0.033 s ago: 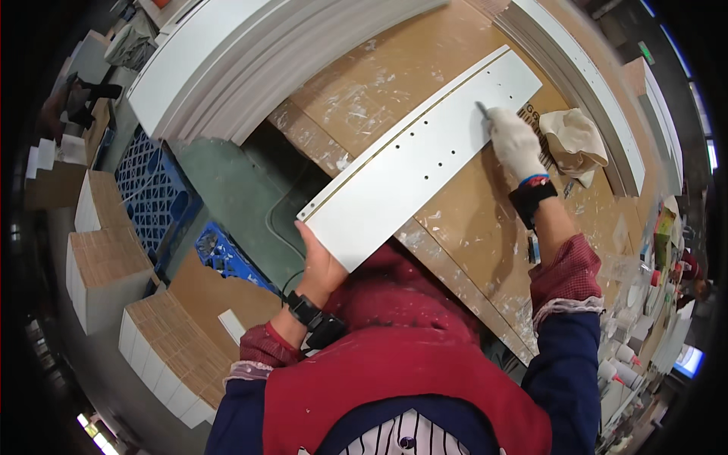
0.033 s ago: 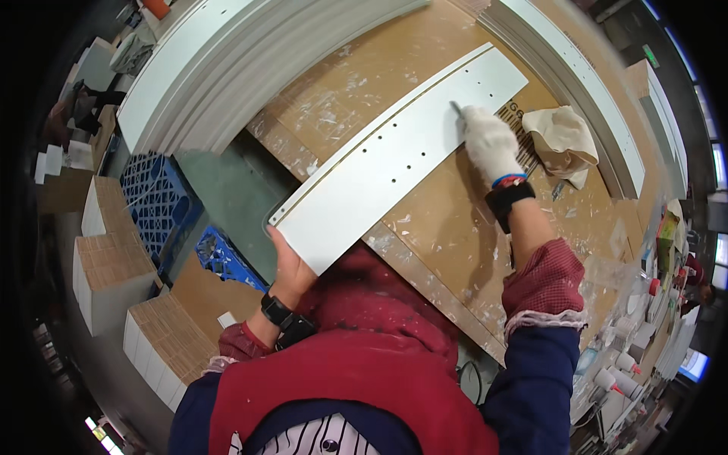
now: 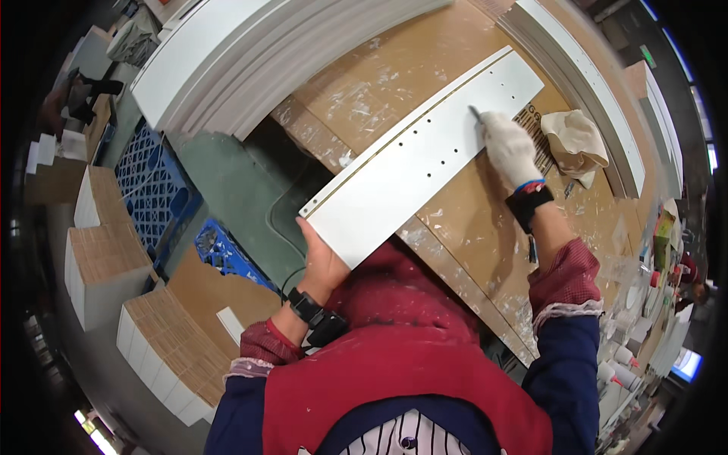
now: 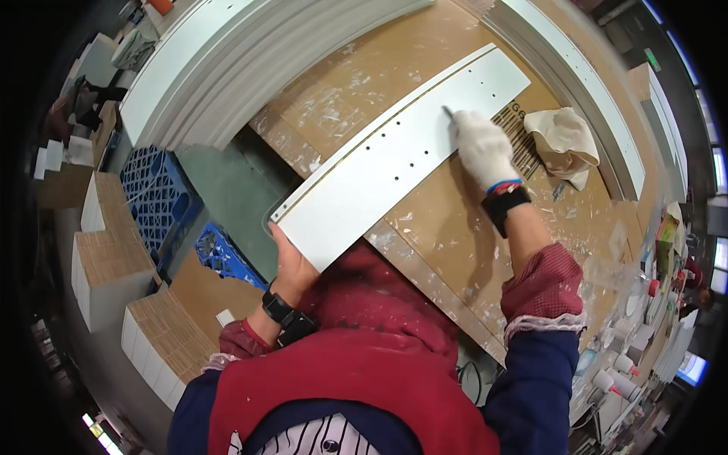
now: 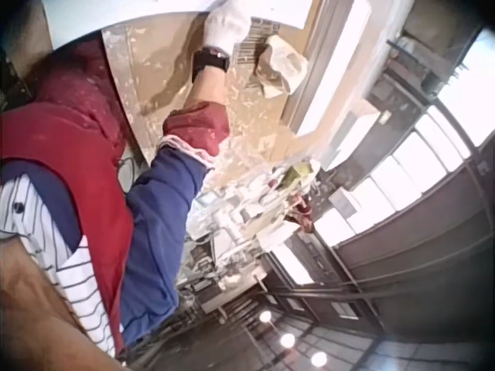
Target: The person wipes the surface of white rectangular panels with a cloth. They handle the panels one at a time, wiping them thoroughly and then stacking them on a pile. The person also uses a small tool to scrape or clean the edges of the panels.
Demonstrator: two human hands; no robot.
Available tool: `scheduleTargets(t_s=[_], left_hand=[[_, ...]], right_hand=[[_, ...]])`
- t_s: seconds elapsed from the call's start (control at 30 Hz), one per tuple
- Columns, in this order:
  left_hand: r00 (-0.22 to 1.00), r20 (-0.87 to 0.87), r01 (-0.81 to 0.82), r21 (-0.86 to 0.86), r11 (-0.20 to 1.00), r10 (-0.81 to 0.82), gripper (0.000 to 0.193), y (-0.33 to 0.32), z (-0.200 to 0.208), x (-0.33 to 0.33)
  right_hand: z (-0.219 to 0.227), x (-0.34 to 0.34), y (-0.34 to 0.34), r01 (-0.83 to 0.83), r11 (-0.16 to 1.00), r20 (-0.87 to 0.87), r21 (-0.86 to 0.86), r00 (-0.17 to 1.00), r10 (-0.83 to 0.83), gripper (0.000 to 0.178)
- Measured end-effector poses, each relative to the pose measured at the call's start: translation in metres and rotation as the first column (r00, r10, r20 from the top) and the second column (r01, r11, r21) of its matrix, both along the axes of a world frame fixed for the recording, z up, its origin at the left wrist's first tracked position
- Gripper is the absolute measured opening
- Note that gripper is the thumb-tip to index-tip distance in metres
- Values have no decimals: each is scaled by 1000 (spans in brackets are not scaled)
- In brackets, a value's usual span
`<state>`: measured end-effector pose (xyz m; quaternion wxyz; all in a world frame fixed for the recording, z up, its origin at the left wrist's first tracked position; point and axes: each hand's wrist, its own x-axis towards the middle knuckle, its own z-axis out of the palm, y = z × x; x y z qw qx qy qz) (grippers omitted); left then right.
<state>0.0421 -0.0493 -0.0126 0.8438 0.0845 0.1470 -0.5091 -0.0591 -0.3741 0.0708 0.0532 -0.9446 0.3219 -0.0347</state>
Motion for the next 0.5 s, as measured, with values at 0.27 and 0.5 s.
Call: scheduleTargets(t_s=[0.27, 0.5], left_hand=[[995, 16, 98, -174, 980, -97, 74, 2, 4, 2], [981, 88, 166, 57, 985, -171, 75, 15, -6, 17]], right_hand=[[14, 1, 202, -582, 813, 5, 10, 813, 582, 8], [19, -40, 218, -582, 563, 126, 587, 752, 647, 16]])
